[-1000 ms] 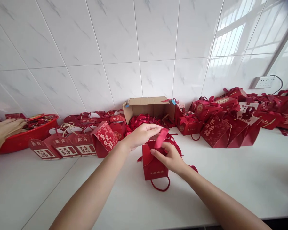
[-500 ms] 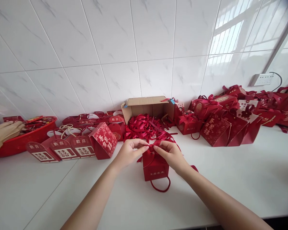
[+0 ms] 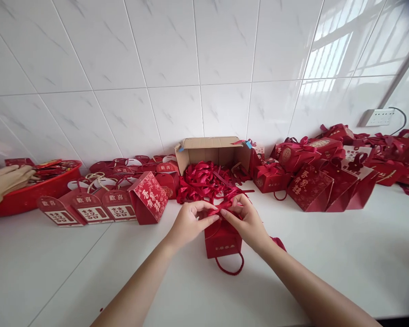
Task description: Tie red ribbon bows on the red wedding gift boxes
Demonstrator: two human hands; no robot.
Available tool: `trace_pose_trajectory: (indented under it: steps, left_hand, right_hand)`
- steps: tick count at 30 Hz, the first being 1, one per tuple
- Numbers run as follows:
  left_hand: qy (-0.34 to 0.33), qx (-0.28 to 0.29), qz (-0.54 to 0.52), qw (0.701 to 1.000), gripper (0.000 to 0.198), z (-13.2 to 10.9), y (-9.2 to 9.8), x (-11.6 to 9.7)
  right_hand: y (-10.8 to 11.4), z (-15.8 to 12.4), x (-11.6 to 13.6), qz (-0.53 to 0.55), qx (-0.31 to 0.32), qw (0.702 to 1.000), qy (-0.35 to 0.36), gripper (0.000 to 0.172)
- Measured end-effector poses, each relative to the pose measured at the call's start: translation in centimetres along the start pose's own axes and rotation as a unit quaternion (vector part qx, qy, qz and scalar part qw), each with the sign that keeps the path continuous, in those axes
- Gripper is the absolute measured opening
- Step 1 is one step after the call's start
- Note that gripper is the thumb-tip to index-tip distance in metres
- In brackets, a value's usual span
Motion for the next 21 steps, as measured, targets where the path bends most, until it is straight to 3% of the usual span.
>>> trace_pose_trajectory:
  steps: [10, 13, 21]
  left_hand:
    - [-0.013, -0.029, -0.006, 0.999, 0.017, -0.2, -0.4, -0.1]
    - [-0.018, -0.030, -0.021, 0.999, 0.016, -0.2, -0.5, 0.0]
    - [-0.027, -0.038, -0.046, 0.998, 0.010, -0.2, -0.5, -0.3]
  right_hand:
    - [1.2, -0.8, 1.6, -0.191, -0.097, 0.974, 0.069, 0.019]
    - [0.8, -0.9, 2.1, -0.210, -0.087, 0.969, 0.099, 0.011]
    - [0.3, -0.8, 2.1, -0.245, -0.041, 0.964, 0.094, 0.017]
Point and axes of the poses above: each hand's wrist, its own z-axis towards the middle knuckle, its own y-axis out of the back of the hand, x = y × z, the point moved 10 cm from there along z, towards the middle knuckle, and after that the axes turned 4 degrees about -y, right-handed, at the moved point
